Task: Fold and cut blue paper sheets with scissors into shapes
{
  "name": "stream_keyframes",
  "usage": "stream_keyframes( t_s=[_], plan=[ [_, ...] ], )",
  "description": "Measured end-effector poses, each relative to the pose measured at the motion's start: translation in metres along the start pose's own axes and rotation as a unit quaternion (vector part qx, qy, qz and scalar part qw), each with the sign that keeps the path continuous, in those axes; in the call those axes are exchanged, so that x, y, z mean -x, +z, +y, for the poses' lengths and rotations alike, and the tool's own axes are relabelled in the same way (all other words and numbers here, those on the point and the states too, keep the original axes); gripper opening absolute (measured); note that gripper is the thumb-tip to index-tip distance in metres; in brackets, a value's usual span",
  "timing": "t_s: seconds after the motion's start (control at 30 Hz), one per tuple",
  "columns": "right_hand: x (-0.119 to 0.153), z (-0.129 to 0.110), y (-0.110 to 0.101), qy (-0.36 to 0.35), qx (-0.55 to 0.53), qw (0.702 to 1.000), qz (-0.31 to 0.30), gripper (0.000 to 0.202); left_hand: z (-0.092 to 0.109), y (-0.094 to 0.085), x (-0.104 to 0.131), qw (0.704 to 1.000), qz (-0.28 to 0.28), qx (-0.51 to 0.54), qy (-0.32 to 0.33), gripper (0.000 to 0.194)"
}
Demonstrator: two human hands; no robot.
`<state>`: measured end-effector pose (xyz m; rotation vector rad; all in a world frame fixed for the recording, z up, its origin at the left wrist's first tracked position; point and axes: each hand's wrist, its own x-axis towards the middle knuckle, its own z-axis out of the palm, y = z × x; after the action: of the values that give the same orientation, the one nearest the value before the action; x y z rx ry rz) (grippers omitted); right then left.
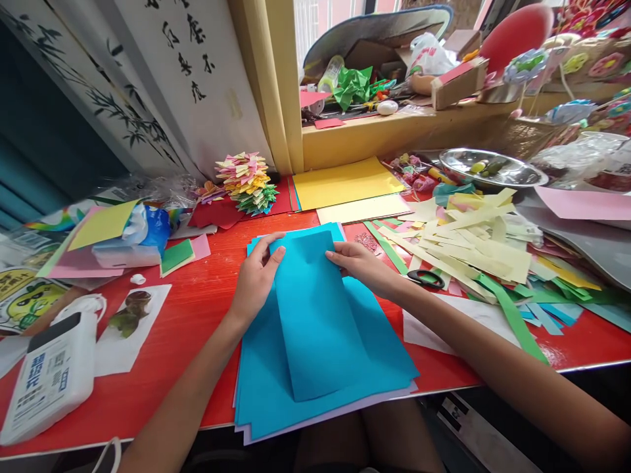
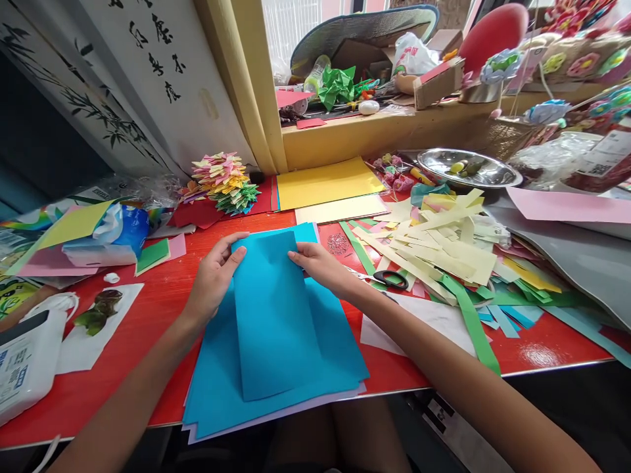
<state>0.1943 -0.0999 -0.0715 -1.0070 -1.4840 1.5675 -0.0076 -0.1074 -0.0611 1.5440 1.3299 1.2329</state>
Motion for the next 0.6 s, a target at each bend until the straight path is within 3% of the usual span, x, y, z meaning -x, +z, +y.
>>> stream_keyframes(
  t_s=[0.23,0.6],
  plan=[
    [0.003,0.002,0.004,-0.005,-0.005,0.996,0.083,0.026,0.001,-0.003,0.004,0.997,0.002,-0.066,0.048,0.031],
    [0.008,-0.001,0.012,-0.037,-0.073,0.993,0.089,0.031,0.01,0.0,0.007,0.997,0.025,-0.037,0.068,0.026]
  ],
)
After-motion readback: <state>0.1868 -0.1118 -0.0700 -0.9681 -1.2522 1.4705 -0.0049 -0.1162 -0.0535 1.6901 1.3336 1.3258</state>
